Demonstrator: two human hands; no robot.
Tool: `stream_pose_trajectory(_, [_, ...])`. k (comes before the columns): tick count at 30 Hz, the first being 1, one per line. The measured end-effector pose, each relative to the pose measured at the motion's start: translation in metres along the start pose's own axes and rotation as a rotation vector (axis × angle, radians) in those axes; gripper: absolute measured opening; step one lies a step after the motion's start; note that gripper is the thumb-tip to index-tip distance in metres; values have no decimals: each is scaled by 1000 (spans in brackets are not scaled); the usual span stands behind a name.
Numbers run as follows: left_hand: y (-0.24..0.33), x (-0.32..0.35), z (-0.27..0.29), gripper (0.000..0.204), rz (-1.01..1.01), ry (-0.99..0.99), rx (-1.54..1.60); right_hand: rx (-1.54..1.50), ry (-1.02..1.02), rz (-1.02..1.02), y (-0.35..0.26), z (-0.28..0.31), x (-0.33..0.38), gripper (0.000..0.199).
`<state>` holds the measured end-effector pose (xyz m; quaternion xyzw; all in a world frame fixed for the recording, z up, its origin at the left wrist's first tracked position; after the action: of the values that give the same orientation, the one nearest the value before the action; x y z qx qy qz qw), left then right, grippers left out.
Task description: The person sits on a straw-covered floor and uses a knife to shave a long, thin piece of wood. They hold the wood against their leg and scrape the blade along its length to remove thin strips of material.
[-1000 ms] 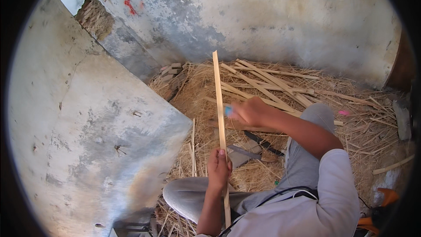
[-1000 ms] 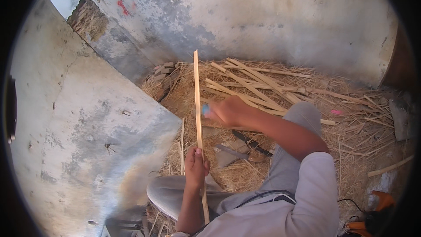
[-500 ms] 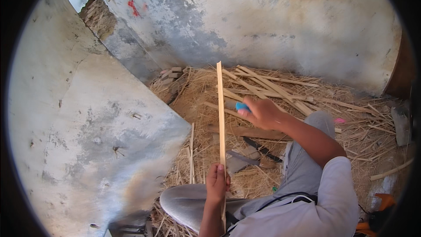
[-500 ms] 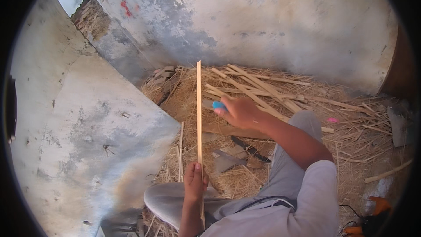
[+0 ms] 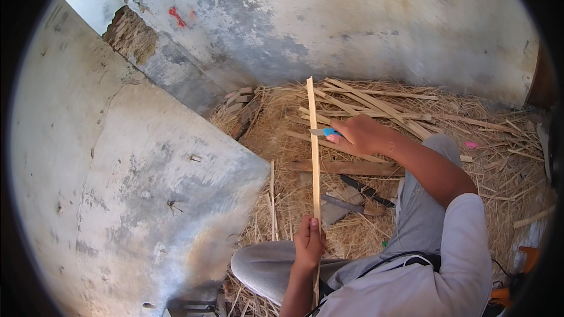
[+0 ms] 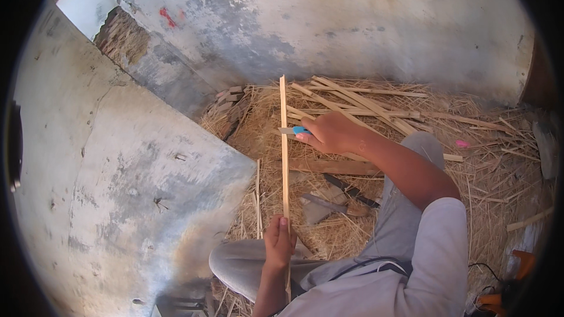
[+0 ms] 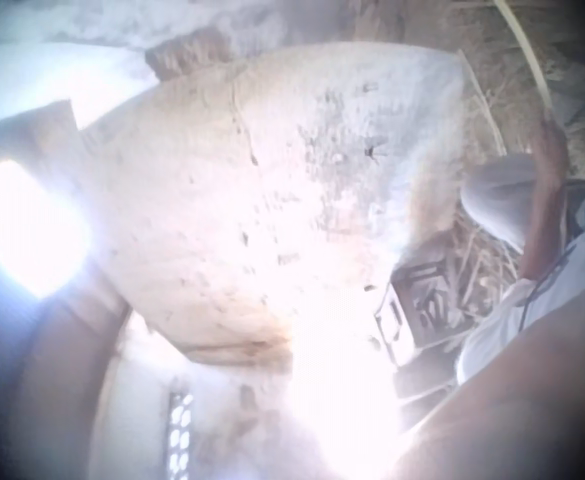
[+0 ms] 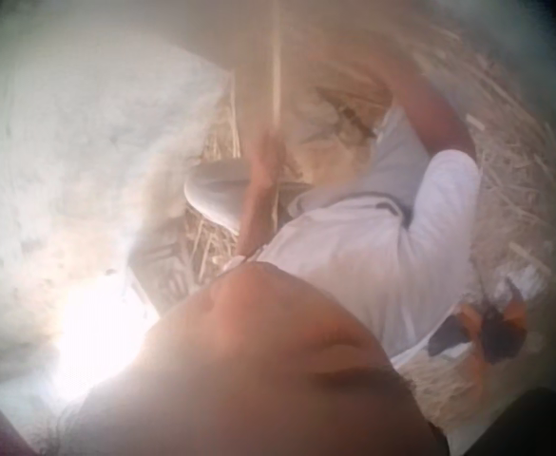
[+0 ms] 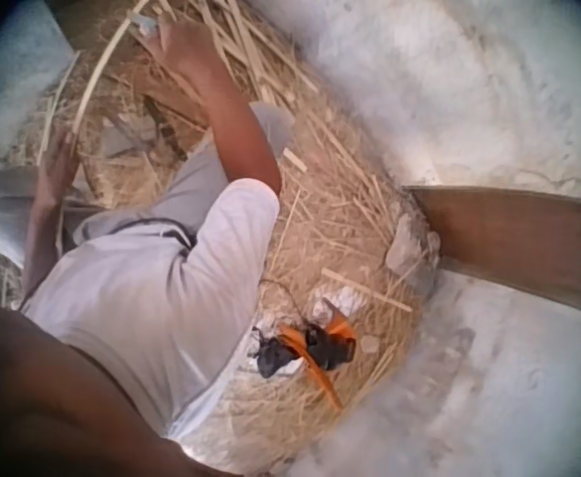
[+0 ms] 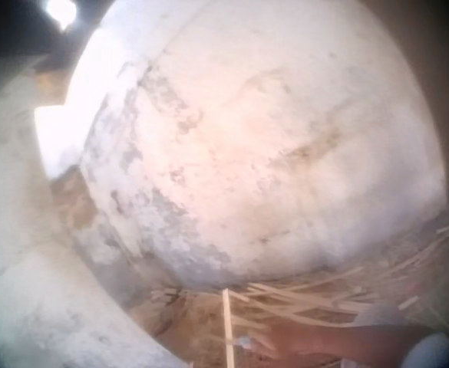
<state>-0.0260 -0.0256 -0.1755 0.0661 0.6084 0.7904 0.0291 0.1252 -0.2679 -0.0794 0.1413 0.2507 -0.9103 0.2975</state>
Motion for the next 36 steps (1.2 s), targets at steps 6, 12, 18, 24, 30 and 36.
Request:
stream_pose_trajectory(6, [5,18,-21,26,40,-108,-23,-244,270,-453,97,37,-12,50])
stream_pose_trajectory(12, [6,13,-13,28,60,-23,-52,-238,302,-414,97,42,15,59])
stream_pose_trajectory(18, [-4,0,4,29,7,130,-318,-192,-77,72,-48,-45,33,45])
stream_pose_trajectory(24, [-5,-4,7,27,-68,192,-595,-315,-200,-112,-54,-69,35,41])
stream_pose_trajectory(30, [-9,-3,9,28,-91,231,-650,-139,-321,-186,-30,-58,20,44])
stream_pose_trajectory(36, [-5,-2,1,27,-23,178,-574,-92,-99,-328,27,-44,2,45])
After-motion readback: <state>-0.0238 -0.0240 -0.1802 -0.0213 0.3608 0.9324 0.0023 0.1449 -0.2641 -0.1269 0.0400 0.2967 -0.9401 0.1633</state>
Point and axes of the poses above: each hand's wrist, its own x-axis away from the middle knuckle, its own z-axis out of the back of the hand, y = z × x, the point moved 7 cm from there along -x, towards the middle knuckle, and after that the axes turned 4 degrees about -x, right-handed, at the moved point
